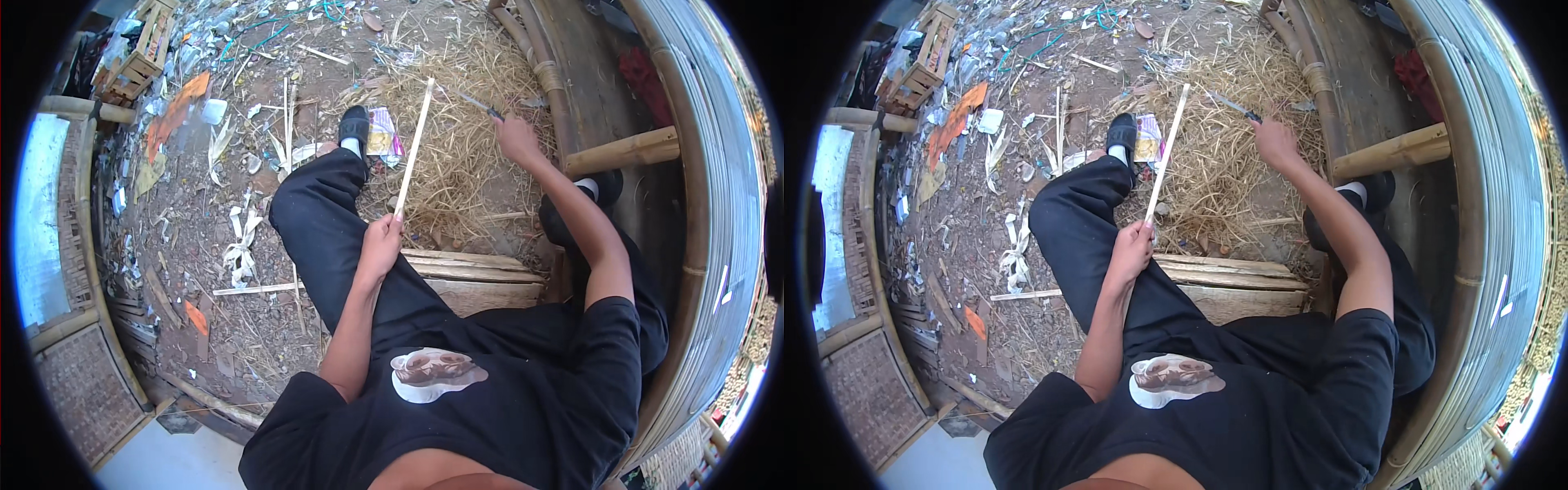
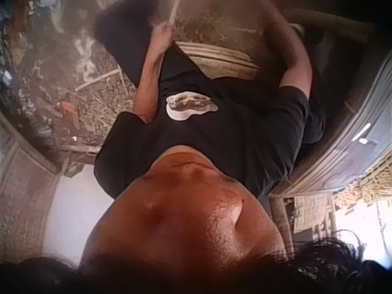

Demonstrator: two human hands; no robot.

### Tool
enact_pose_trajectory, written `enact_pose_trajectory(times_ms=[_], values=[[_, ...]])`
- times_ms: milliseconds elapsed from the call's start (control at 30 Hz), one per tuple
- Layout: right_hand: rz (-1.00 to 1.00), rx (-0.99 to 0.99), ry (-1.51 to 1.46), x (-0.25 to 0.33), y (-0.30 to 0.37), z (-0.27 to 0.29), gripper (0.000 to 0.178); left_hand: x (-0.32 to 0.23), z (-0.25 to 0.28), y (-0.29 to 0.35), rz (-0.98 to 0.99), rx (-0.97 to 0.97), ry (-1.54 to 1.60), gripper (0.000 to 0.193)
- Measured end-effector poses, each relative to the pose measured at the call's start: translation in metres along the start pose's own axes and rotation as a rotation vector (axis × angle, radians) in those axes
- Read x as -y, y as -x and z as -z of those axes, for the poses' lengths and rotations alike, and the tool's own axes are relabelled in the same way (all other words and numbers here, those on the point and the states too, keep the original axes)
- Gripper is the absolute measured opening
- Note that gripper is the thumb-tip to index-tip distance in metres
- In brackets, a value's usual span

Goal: The person whittles a thin bamboo stick with a knife while sitting, shaving off thin strips and rotating the stick by hand.

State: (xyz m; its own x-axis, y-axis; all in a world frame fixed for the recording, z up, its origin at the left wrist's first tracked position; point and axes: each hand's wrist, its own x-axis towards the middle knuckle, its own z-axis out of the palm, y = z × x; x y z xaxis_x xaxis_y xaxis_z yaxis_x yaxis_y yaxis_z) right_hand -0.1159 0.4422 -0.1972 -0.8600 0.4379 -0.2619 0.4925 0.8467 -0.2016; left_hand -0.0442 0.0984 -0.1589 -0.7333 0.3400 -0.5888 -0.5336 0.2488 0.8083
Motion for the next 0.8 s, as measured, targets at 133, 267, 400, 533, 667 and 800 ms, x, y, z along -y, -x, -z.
enact_pose_trajectory(times_ms=[133, 267, 400, 533, 667, 800], values=[[-0.027, 0.046, -0.134, -0.011, 0.008, 0.014, 0.044, -0.002, 0.001, 0.003, 0.004, 0.042, 0.053, 0.029], [0.010, 0.060, -0.299, -0.024, 0.010, 0.045, 0.038, -0.010, 0.001, 0.005, 0.053, 0.099, 0.142, 0.029], [0.084, 0.152, -0.674, -0.027, 0.021, 0.072, 0.018, -0.015, 0.003, 0.007, 0.128, 0.211, 0.292, 0.030], [0.123, 0.244, -0.588, -0.005, 0.055, 0.121, 0.023, -0.023, 0.005, 0.010, 0.138, 0.313, 0.396, 0.028], [0.444, 0.144, -0.164, 0.020, 0.089, 0.130, 0.032, -0.028, 0.009, 0.013, 0.160, 0.473, 0.546, 0.026], [0.458, 0.365, -0.220, 0.039, 0.111, 0.109, 0.041, -0.032, 0.009, 0.009, 0.167, 0.589, 0.655, 0.026]])
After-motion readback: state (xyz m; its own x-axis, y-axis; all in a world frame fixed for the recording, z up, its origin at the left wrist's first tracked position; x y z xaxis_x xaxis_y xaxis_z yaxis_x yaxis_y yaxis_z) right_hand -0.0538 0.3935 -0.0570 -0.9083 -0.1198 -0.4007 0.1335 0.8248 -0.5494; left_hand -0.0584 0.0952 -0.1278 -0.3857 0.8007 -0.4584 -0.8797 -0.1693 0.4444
